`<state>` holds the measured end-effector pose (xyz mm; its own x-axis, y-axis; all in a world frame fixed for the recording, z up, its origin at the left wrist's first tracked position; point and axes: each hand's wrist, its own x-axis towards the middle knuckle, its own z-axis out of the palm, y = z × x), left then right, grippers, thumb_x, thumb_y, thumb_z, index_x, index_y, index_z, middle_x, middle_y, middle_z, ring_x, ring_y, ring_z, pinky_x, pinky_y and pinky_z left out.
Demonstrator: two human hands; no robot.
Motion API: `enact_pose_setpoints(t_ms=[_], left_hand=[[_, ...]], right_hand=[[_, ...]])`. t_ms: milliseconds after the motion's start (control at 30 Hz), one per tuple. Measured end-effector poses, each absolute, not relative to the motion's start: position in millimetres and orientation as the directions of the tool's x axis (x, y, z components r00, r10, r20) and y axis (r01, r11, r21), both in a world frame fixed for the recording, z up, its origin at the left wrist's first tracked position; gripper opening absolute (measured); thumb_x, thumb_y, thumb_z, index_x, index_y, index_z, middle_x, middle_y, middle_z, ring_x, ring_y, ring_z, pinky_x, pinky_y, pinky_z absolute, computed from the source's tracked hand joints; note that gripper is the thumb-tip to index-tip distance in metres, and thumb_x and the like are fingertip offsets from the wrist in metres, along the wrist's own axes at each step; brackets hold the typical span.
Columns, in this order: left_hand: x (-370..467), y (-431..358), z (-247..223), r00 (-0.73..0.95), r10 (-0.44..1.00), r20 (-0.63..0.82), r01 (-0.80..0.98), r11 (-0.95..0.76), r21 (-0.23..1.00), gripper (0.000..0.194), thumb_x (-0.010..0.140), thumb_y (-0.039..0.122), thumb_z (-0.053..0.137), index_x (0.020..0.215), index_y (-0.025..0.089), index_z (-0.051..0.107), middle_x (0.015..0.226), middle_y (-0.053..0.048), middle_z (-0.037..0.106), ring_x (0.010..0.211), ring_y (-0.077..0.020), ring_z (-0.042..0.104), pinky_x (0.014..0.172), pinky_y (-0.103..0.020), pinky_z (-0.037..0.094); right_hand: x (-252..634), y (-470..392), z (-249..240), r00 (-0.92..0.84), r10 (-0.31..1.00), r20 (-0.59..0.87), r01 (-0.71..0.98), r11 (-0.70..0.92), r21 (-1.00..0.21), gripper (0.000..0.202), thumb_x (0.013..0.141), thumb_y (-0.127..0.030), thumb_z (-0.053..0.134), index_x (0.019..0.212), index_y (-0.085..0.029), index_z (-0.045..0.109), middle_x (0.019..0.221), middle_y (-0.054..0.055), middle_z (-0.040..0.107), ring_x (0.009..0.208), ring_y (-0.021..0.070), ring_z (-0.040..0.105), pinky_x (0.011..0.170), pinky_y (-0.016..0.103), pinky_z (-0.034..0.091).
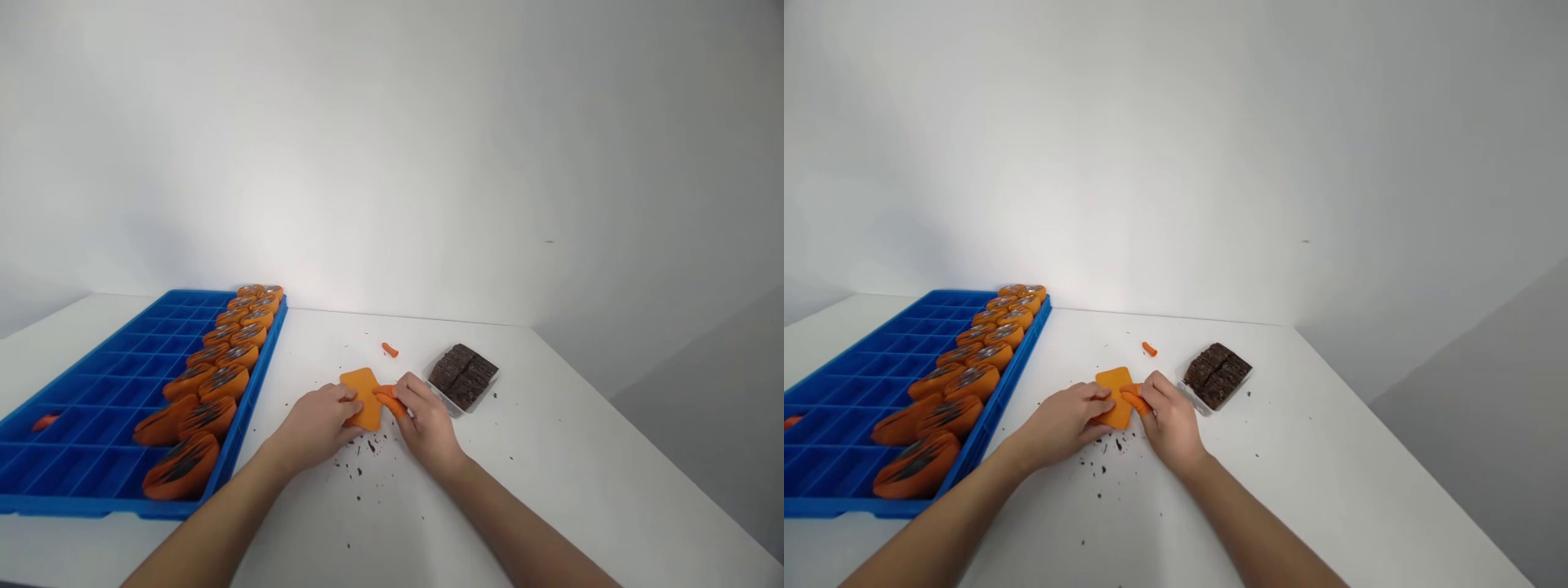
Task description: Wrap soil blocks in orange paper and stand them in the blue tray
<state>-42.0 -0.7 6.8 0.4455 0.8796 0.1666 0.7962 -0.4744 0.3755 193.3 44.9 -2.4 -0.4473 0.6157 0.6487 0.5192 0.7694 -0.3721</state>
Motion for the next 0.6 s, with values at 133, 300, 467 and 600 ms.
enact_pose_setpoints(t_ms=[133, 300, 467, 600], left_hand=[[-47, 1, 2, 0.46, 0.87, 0.18, 0.767, -0.491, 0.414, 0.027, 0.11, 0.038, 0.057, 0.117, 0.024, 0.08, 0.133, -0.008, 0.075, 0.123, -0.0289, 0.069, 0.098, -0.04, 0.059], [-45, -3, 4, 0.419, 0.885, 0.203, 0.779, -0.465, 0.421, 0.039, 0.113, 0.03, 0.044, 0.121, 0.023, 0.081, 0.135, -0.008, 0.077, 0.123, -0.0275, 0.072, 0.103, -0.04, 0.06], [-42, -1, 6, 0.432, 0.864, 0.258, 0.786, -0.501, 0.363, 0.038, 0.111, 0.028, 0.044, 0.116, 0.028, 0.082, 0.113, -0.006, 0.083, 0.107, -0.0263, 0.076, 0.092, -0.035, 0.063], [-43, 3, 3, 0.381, 0.879, 0.287, 0.795, -0.469, 0.384, 0.037, 0.111, 0.03, 0.047, 0.114, 0.03, 0.084, 0.106, -0.006, 0.084, 0.103, -0.026, 0.077, 0.089, -0.035, 0.063]], right_hand=[[193, 42, 3, -0.541, 0.622, 0.566, 0.549, 0.771, -0.323, 0.036, 0.115, -0.035, 0.05, 0.09, -0.022, 0.072, 0.092, 0.006, 0.063, 0.074, 0.0172, 0.059, 0.062, 0.03, 0.046], [200, 44, 11, -0.665, 0.594, 0.453, 0.558, 0.798, -0.227, 0.026, 0.108, -0.022, 0.049, 0.092, -0.021, 0.07, 0.1, 0.007, 0.063, 0.076, 0.0172, 0.059, 0.061, 0.029, 0.045], [206, 48, 16, -0.697, 0.6, 0.391, 0.568, 0.796, -0.209, 0.011, 0.101, -0.023, 0.062, 0.1, -0.024, 0.073, 0.105, 0.006, 0.064, 0.08, 0.0188, 0.063, 0.062, 0.03, 0.046], [206, 49, 16, -0.705, 0.613, 0.357, 0.558, 0.79, -0.254, 0.01, 0.096, -0.019, 0.064, 0.096, -0.024, 0.073, 0.104, 0.006, 0.064, 0.082, 0.0187, 0.064, 0.063, 0.029, 0.048]])
